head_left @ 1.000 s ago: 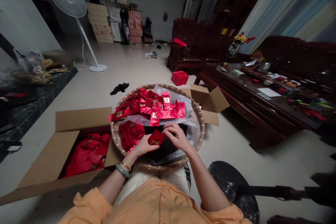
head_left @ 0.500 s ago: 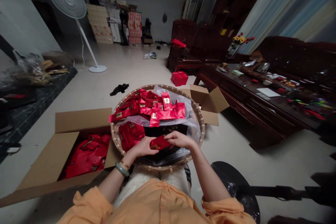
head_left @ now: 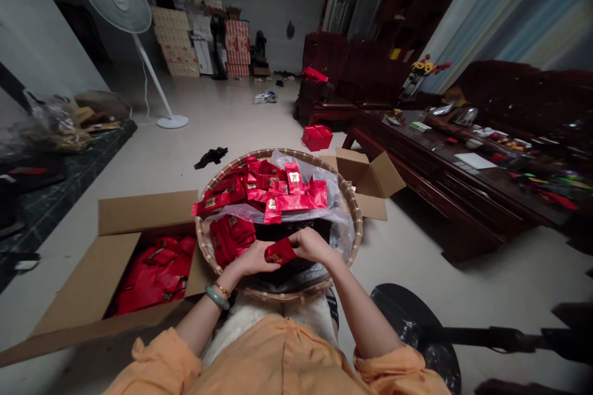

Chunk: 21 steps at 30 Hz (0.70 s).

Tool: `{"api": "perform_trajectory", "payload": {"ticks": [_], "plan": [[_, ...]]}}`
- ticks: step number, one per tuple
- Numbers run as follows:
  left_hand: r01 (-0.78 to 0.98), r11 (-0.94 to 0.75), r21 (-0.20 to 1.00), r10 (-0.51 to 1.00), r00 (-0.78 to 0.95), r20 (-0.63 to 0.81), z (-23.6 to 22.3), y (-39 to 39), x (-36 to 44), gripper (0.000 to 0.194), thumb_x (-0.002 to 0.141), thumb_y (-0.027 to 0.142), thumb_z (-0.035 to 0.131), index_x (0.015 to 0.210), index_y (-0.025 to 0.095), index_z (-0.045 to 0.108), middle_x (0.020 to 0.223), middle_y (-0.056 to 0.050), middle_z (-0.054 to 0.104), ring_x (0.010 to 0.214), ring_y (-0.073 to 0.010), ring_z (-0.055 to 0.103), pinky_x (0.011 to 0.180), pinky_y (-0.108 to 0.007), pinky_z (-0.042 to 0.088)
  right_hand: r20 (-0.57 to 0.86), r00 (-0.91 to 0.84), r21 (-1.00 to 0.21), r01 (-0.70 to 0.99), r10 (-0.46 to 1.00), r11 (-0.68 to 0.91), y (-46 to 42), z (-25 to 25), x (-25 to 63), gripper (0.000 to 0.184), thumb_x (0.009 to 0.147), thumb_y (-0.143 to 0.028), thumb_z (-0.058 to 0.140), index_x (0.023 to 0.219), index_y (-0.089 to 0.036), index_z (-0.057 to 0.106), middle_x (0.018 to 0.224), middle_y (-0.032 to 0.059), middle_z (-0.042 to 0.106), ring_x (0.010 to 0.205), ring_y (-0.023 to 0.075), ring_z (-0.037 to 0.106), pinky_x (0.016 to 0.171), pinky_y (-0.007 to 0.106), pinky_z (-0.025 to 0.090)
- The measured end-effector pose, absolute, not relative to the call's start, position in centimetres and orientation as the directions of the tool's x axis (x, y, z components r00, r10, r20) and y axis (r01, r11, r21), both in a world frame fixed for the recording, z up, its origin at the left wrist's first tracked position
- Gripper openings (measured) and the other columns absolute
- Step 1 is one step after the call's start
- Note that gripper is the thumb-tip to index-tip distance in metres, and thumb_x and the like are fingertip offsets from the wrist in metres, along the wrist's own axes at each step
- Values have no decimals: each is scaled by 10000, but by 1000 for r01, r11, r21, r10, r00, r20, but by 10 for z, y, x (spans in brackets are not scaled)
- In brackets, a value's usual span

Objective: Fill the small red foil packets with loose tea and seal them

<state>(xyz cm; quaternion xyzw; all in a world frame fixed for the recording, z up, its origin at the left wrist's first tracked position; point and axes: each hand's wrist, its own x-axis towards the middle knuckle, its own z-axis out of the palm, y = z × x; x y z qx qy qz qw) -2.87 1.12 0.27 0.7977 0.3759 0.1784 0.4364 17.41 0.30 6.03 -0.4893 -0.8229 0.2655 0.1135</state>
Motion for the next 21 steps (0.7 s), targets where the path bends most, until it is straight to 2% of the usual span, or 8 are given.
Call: {"api": "perform_trajectory", "payload": {"ticks": [5,8,12,16,21], "plan": [[435,-254,864,800,597,-66,-7,12,-32,263,628,309,663,797,113,612,640,40,533,580,-91,430,553,-186,344,9,-492,-682,634,871,365,7,63,181,197,753,-214,611,898,-174,739,769,39,730,677,159,642,587,195,385],[413,-223,883,813,578,-66,-12,11,-33,276,633,317,670,812,113,621,654,35,557,593,-98,459,570,-191,365,50,-475,-723,590,879,359,9,63,181,193,744,-202,616,890,-174,739,796,44,729,697,169,649,614,212,419],[413,-177,894,852,519,-71,-16,11,-35,311,617,322,695,835,107,640,688,18,602,612,-113,508,590,-203,399,113,-354,-763,567,928,309,8,61,185,180,745,-211,607,868,-169,731,792,49,724,684,169,646,612,227,443],[366,-112,924,894,443,-67,-19,14,-38,342,599,316,721,854,100,652,732,-19,658,669,-151,578,649,-241,450,69,-238,-826,531,969,189,6,57,193,188,754,-253,589,848,-148,713,652,34,689,557,144,607,530,218,435],[185,-21,982,915,399,-55,-21,16,-36,397,576,322,758,885,98,648,829,-84,709,754,-200,648,740,-310,495,8,-249,-832,536,968,145,5,47,192,191,747,-250,587,847,-147,714,626,31,678,527,142,597,508,222,437]]}}
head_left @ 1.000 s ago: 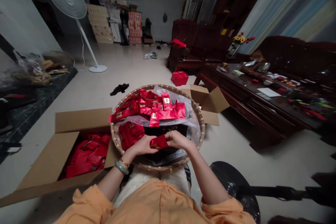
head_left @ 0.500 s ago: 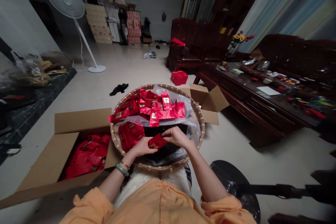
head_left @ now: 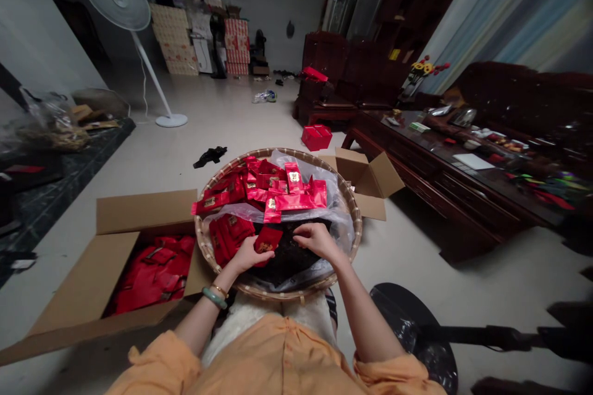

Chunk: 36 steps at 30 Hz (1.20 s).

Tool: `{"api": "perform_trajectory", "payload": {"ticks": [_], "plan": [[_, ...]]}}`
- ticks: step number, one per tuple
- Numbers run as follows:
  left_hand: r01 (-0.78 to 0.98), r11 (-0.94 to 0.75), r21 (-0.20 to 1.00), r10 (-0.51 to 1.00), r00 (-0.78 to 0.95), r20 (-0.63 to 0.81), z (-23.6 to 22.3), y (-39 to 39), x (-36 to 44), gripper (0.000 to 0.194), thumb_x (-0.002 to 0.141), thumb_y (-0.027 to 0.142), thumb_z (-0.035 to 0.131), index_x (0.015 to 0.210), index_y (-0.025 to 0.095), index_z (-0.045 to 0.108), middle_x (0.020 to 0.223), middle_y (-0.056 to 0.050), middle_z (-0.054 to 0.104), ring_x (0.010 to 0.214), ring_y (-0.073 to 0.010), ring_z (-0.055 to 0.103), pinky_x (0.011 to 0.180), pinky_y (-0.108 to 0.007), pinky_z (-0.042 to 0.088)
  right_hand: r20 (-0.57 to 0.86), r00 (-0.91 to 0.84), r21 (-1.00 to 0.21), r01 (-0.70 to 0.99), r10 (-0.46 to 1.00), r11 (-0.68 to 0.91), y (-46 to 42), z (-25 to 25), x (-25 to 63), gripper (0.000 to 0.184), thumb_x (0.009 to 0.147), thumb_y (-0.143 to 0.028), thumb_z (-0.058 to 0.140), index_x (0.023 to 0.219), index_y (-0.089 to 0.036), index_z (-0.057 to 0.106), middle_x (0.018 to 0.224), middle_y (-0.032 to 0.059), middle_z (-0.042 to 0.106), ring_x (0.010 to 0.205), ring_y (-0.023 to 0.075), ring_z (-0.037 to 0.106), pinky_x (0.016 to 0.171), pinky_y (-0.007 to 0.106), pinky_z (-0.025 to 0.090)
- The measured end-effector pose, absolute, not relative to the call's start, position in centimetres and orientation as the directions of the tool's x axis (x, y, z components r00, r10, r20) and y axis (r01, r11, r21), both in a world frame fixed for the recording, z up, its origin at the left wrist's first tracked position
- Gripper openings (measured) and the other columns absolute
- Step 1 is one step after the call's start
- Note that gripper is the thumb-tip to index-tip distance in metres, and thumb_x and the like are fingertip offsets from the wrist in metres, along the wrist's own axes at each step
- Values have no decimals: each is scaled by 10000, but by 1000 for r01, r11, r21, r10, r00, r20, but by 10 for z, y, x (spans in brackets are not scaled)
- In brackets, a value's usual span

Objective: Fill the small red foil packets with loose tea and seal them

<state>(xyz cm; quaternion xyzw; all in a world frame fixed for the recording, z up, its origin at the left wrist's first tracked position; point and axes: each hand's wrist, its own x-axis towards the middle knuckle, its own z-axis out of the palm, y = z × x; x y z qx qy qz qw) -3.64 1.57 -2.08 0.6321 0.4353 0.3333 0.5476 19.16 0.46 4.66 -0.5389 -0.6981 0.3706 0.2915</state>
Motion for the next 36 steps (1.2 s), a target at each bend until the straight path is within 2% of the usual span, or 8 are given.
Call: {"api": "perform_trajectory", "payload": {"ticks": [6,10,12,15,17,20,30,36], "plan": [[69,60,996,906,416,-83,-20,14,-31,432,605,339,749,934,85,631,898,-129,712,734,-219,681,739,-350,520,97,-240,-811,544,966,216,7,43,186,337,725,-194,605,1056,-194,669,840,49,706,706,167,636,652,268,490],[52,108,993,890,439,-120,-14,11,-25,452,598,343,755,951,92,627,896,-118,714,728,-219,685,737,-347,521,178,-241,-844,461,954,274,5,49,175,531,702,-321,677,1210,-210,566,1014,76,667,754,162,622,667,272,490],[66,137,988,873,464,-152,-10,8,-20,458,564,343,777,920,97,627,864,-101,716,724,-217,683,724,-334,521,199,-224,-842,458,954,284,5,48,165,506,691,-373,695,1159,-205,604,995,69,675,785,171,617,705,275,480],[42,255,966,814,529,-238,-6,2,-14,509,559,441,769,901,103,600,772,-84,711,616,-209,672,615,-317,525,183,-167,-836,492,969,243,7,41,152,262,737,-398,648,869,-181,708,806,41,692,717,162,601,671,246,456],[-33,353,935,781,561,-275,-4,-1,-11,575,629,584,667,933,107,566,739,-97,704,522,-200,650,520,-307,508,157,-130,-838,507,979,201,11,34,148,268,778,-407,594,724,-167,702,682,28,666,631,144,570,596,224,430],[-106,410,906,777,561,-286,-1,-5,-10,644,706,697,498,935,98,549,712,-128,696,469,-199,633,454,-291,482,148,-133,-851,488,980,195,15,25,149,306,791,-420,565,685,-161,690,642,21,649,601,135,546,556,214,408],[-35,427,903,773,532,-345,1,-2,-3,556,675,624,602,900,119,539,733,-94,694,475,-173,632,465,-272,489,184,-133,-762,607,974,226,21,25,150,400,819,-477,528,601,-164,649,531,-3,576,501,107,468,495,214,307],[-34,421,906,744,584,-324,-3,-4,0,440,685,470,688,870,92,558,713,-86,679,563,-173,655,529,-254,504,187,-153,-703,669,970,241,20,7,145,446,863,-501,458,631,-174,654,609,19,629,556,112,516,554,206,347]]}}
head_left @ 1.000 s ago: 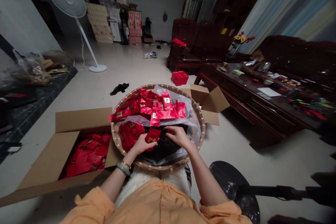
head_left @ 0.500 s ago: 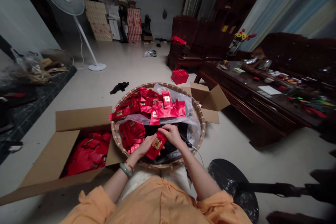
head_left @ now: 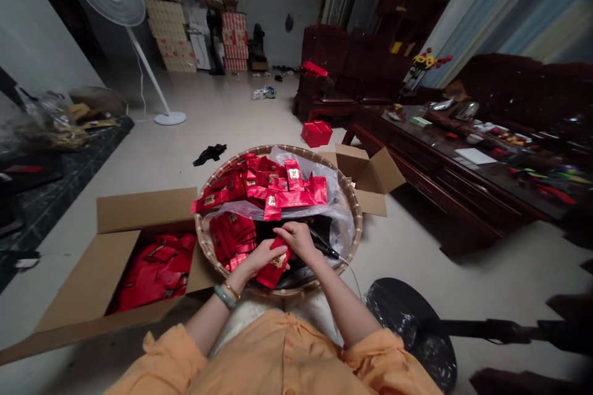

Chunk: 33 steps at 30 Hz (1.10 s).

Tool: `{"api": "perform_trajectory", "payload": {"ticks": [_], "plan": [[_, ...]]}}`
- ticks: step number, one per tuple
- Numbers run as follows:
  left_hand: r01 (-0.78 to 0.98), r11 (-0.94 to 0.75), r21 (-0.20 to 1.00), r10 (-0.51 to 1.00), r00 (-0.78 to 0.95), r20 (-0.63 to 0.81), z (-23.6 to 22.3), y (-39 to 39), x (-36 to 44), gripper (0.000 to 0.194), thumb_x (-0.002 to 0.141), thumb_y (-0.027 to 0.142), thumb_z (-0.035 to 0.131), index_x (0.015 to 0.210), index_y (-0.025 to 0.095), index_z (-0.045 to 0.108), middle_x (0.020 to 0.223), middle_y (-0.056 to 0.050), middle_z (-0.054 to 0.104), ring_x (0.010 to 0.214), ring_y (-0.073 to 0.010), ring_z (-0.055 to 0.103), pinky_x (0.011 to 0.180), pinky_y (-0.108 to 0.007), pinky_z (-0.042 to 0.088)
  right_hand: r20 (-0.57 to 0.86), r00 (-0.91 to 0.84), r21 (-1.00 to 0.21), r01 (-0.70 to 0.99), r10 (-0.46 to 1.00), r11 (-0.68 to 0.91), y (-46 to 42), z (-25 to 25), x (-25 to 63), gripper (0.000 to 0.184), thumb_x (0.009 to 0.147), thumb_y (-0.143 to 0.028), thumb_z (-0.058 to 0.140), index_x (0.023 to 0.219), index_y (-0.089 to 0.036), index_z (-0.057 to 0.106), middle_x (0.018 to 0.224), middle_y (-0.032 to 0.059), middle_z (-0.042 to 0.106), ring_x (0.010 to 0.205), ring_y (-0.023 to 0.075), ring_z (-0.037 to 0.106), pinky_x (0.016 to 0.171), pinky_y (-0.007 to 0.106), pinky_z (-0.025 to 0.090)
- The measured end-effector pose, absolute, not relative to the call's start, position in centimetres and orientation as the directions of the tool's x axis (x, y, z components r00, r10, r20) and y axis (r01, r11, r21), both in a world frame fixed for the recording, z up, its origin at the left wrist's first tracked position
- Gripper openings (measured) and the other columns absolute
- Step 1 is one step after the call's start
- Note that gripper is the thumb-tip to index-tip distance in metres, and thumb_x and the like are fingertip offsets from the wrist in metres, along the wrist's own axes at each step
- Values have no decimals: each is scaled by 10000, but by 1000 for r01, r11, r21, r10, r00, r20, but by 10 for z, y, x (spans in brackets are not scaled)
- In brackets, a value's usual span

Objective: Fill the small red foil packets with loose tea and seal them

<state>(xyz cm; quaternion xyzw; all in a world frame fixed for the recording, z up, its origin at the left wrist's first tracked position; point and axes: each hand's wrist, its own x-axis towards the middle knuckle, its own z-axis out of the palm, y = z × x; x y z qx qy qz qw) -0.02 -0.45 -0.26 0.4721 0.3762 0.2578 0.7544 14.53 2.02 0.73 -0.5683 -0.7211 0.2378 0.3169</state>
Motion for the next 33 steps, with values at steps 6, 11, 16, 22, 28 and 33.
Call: {"api": "perform_trajectory", "payload": {"ticks": [6,11,16,22,28,33], "plan": [[-191,546,816,768,502,-397,-9,-1,-8,467,725,446,670,1028,142,487,932,-132,690,590,-160,651,558,-314,548,101,86,-400,915,991,-39,11,-20,192,356,865,-390,487,1118,-167,601,1032,123,628,951,239,559,796,302,402],[-207,544,813,783,475,-402,-9,1,-9,466,636,340,763,964,137,501,1002,-160,674,610,-160,653,555,-318,558,-88,87,-141,985,992,-98,0,-38,216,630,740,-288,667,1302,-127,431,1106,176,585,1020,285,538,828,356,411],[-203,551,809,782,465,-416,-8,0,-12,501,578,301,799,946,139,500,1027,-167,670,610,-157,654,554,-314,560,-87,55,-426,900,995,-87,1,-26,225,523,763,-292,638,1241,-125,511,1129,161,609,1042,264,571,856,330,428],[-185,535,825,766,518,-381,-12,-1,-10,473,612,314,782,961,129,521,999,-156,678,626,-162,658,557,-307,559,-126,-234,-848,530,964,18,1,16,219,518,697,-422,683,1137,-155,623,1134,101,653,1038,277,593,901,398,437],[-140,545,826,728,568,-384,-7,-7,-1,454,614,305,778,969,108,575,958,-142,681,624,-158,654,556,-294,551,-110,-251,-861,507,962,34,10,27,191,410,688,-386,688,1027,-156,688,1013,74,705,949,265,636,853,372,464],[-162,552,818,746,535,-398,-8,-7,-2,454,649,365,754,975,106,574,912,-137,691,594,-149,636,541,-304,552,-91,-217,-853,521,972,36,14,23,185,342,684,-348,691,980,-179,712,966,45,721,905,257,649,805,339,475]]}}
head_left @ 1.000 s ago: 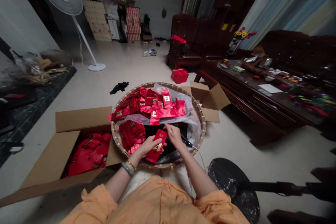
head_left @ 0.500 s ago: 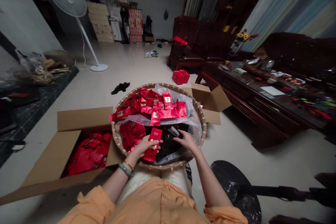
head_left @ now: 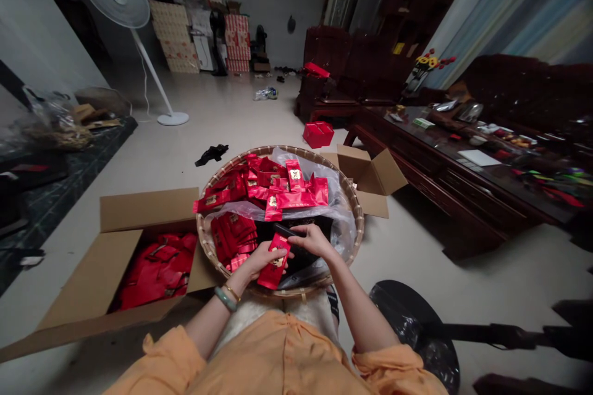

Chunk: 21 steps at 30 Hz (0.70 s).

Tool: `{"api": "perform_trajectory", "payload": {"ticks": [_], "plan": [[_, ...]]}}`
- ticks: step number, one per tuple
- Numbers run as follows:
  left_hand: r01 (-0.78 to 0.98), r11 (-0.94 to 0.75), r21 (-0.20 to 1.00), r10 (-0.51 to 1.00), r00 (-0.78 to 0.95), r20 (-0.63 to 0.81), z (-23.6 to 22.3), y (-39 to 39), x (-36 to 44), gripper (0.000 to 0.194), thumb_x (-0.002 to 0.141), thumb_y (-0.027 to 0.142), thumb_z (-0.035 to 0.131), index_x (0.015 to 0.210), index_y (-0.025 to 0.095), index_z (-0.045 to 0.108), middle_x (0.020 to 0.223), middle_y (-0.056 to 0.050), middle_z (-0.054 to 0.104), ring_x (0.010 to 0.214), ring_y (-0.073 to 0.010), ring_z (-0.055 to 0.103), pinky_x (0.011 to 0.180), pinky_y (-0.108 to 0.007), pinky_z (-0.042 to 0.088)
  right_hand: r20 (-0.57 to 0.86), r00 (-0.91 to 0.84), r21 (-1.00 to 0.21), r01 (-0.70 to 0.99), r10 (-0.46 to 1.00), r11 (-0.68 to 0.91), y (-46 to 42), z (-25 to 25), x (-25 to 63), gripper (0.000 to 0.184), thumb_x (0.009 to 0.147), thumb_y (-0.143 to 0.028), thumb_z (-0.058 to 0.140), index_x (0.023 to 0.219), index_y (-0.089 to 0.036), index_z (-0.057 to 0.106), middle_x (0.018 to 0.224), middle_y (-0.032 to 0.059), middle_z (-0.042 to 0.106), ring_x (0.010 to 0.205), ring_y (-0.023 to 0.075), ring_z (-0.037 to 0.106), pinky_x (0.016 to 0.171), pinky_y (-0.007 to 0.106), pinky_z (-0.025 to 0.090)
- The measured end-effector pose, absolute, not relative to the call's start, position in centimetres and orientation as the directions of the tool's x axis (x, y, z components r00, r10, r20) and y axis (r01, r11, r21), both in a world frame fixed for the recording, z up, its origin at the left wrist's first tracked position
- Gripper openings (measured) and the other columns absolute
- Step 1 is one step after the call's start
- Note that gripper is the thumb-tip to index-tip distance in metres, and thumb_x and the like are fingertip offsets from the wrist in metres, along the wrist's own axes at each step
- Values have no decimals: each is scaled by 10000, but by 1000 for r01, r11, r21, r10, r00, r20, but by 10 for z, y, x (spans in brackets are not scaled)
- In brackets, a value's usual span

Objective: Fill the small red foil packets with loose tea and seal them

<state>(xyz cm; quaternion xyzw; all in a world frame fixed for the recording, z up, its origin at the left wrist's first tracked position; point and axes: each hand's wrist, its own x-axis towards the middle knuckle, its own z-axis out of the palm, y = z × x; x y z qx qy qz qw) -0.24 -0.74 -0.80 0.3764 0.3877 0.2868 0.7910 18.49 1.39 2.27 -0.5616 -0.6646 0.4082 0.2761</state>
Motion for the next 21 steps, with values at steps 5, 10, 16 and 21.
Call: {"api": "perform_trajectory", "payload": {"ticks": [5,10,16,21], "plan": [[-212,682,700,681,532,-503,-11,-5,-1,646,794,672,395,892,75,622,718,-132,688,495,-157,589,449,-299,522,-84,-223,-855,517,971,45,16,22,186,341,711,-370,657,984,-174,713,869,21,731,809,231,649,726,301,470],[-240,705,667,668,540,-512,-10,-2,-2,635,847,619,319,866,69,636,691,-126,680,480,-168,588,422,-293,505,-81,-236,-863,502,968,51,18,21,184,329,713,-376,645,964,-175,719,806,-3,718,726,191,623,674,264,447],[-263,710,653,672,528,-519,-10,-1,-4,594,862,587,323,962,74,605,706,-126,686,470,-173,592,415,-299,503,-118,-238,-899,439,964,-1,17,23,182,372,698,-387,650,982,-155,708,756,0,687,618,136,557,563,219,401],[-238,723,648,654,539,-531,-6,0,-9,575,876,560,318,968,70,604,701,-115,680,463,-167,591,401,-279,491,-165,-267,-946,317,949,-76,19,26,197,471,688,-445,657,1034,-125,675,728,19,667,535,103,498,481,197,347]]}}
